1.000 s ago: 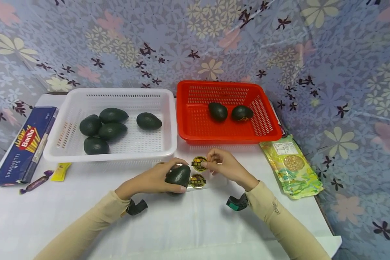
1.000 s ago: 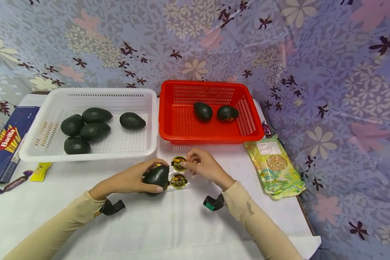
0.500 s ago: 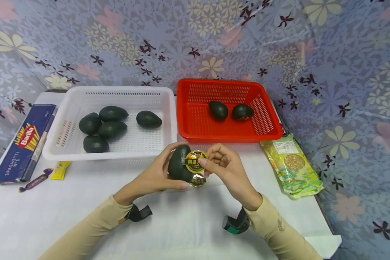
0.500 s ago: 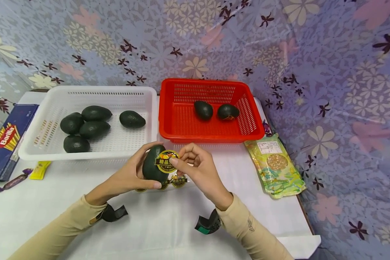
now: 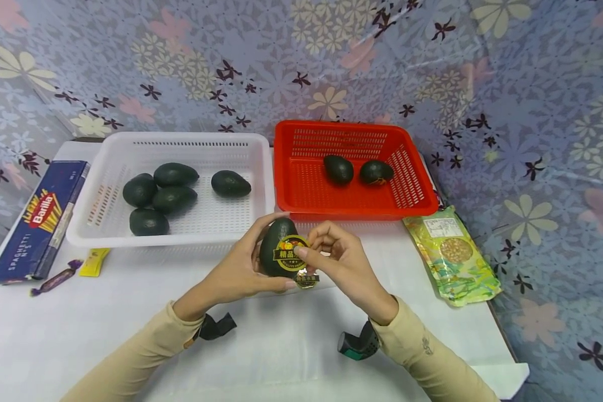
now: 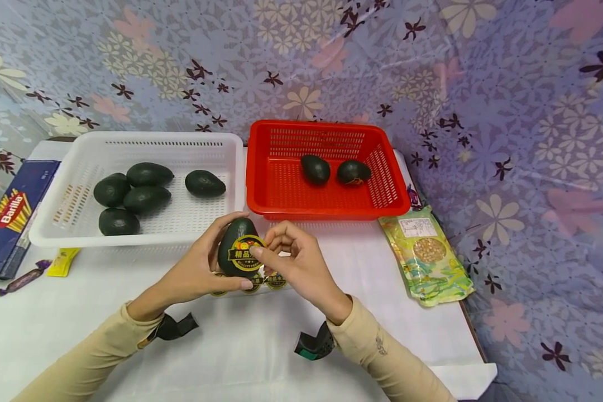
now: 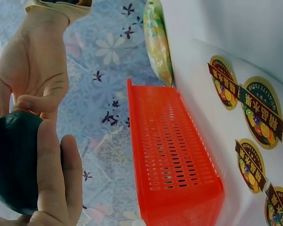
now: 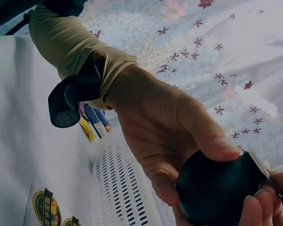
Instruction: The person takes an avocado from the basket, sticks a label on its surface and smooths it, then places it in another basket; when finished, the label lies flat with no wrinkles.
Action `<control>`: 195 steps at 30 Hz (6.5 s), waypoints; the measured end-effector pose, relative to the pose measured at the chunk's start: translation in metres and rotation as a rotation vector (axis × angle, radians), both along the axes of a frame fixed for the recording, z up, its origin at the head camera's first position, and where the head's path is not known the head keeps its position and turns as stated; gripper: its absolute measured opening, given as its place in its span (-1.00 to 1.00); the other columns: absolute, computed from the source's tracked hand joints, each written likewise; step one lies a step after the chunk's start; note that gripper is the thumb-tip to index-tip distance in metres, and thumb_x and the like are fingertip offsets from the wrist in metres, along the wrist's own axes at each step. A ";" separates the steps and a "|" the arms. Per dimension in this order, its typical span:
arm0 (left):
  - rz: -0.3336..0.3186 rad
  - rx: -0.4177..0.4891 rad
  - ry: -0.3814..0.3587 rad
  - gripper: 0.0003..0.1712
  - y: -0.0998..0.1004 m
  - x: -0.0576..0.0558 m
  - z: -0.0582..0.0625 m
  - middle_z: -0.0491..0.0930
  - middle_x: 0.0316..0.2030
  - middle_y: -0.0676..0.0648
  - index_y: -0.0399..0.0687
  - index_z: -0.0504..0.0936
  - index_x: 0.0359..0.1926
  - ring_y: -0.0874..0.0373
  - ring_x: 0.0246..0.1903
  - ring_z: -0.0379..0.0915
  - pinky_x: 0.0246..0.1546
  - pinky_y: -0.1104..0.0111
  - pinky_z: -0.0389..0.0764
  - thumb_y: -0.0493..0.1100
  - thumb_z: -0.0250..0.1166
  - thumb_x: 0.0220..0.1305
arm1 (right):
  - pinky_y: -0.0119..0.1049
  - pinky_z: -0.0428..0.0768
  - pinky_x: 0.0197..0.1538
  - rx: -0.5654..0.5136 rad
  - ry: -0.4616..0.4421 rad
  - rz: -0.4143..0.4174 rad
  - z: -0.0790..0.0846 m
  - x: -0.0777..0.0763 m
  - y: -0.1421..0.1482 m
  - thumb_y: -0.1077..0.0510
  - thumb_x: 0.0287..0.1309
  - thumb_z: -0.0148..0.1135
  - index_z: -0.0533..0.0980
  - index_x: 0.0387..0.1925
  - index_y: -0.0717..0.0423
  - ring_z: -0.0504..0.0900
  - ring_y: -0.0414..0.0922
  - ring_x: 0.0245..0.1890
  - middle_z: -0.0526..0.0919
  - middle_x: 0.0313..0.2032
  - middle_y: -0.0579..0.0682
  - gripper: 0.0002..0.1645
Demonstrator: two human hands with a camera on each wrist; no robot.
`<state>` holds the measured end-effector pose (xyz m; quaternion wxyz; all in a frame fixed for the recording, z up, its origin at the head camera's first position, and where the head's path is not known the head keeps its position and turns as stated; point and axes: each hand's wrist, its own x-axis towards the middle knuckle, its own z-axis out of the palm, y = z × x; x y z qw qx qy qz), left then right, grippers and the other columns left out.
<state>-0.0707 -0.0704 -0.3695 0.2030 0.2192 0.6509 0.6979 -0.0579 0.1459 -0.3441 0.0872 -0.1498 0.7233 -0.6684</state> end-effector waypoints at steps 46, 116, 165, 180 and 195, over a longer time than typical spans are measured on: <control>-0.080 -0.043 0.141 -0.35 -0.006 0.006 0.020 0.33 0.30 -0.17 0.25 0.05 0.53 -0.05 0.16 0.43 0.19 0.12 0.55 0.07 0.02 0.54 | -0.41 0.49 -0.54 -0.021 0.047 0.155 0.005 -0.001 -0.008 0.23 0.23 0.34 0.34 -0.31 0.22 0.42 -0.20 -0.60 0.44 -0.52 -0.16 -0.71; -0.066 -1.169 0.344 -0.18 -0.058 -0.174 -0.007 0.13 0.45 -0.46 -0.28 0.23 0.45 -0.44 0.43 0.06 0.44 -0.18 0.21 -0.22 0.33 0.21 | 0.00 0.47 0.33 1.250 -0.002 0.319 -0.008 -0.231 0.030 0.09 0.06 0.45 0.30 0.41 0.15 0.47 0.10 0.24 0.49 0.27 0.19 -0.11; -0.285 -0.617 0.388 -0.33 -0.037 -0.044 0.014 0.66 -0.13 0.20 0.17 0.52 0.12 0.27 -0.13 0.57 -0.01 0.32 0.61 0.07 0.59 -0.03 | -0.29 0.60 -0.13 1.031 0.286 0.524 0.020 -0.073 0.034 0.11 0.11 0.47 0.63 -0.05 0.08 0.59 -0.14 -0.28 0.68 -0.31 -0.06 -0.64; -0.380 -0.769 0.411 -0.27 -0.025 -0.036 -0.044 0.63 -0.09 0.07 -0.01 0.52 0.14 0.21 -0.10 0.51 0.05 0.31 0.54 -0.05 0.62 -0.08 | -0.23 0.57 0.03 0.908 0.205 0.435 -0.078 -0.052 0.033 0.01 -0.17 0.66 0.56 0.06 0.13 0.57 -0.09 -0.11 0.63 -0.14 0.02 -0.28; -0.396 -0.800 0.372 -0.25 -0.024 -0.037 -0.044 0.62 -0.08 0.05 0.04 0.49 0.16 0.13 -0.03 0.49 0.04 0.28 0.51 -0.05 0.63 -0.08 | -0.39 0.47 -0.14 0.917 0.157 0.368 -0.094 -0.047 0.021 0.05 -0.24 0.70 0.53 -0.09 0.01 0.45 -0.22 -0.28 0.52 -0.23 -0.08 -0.36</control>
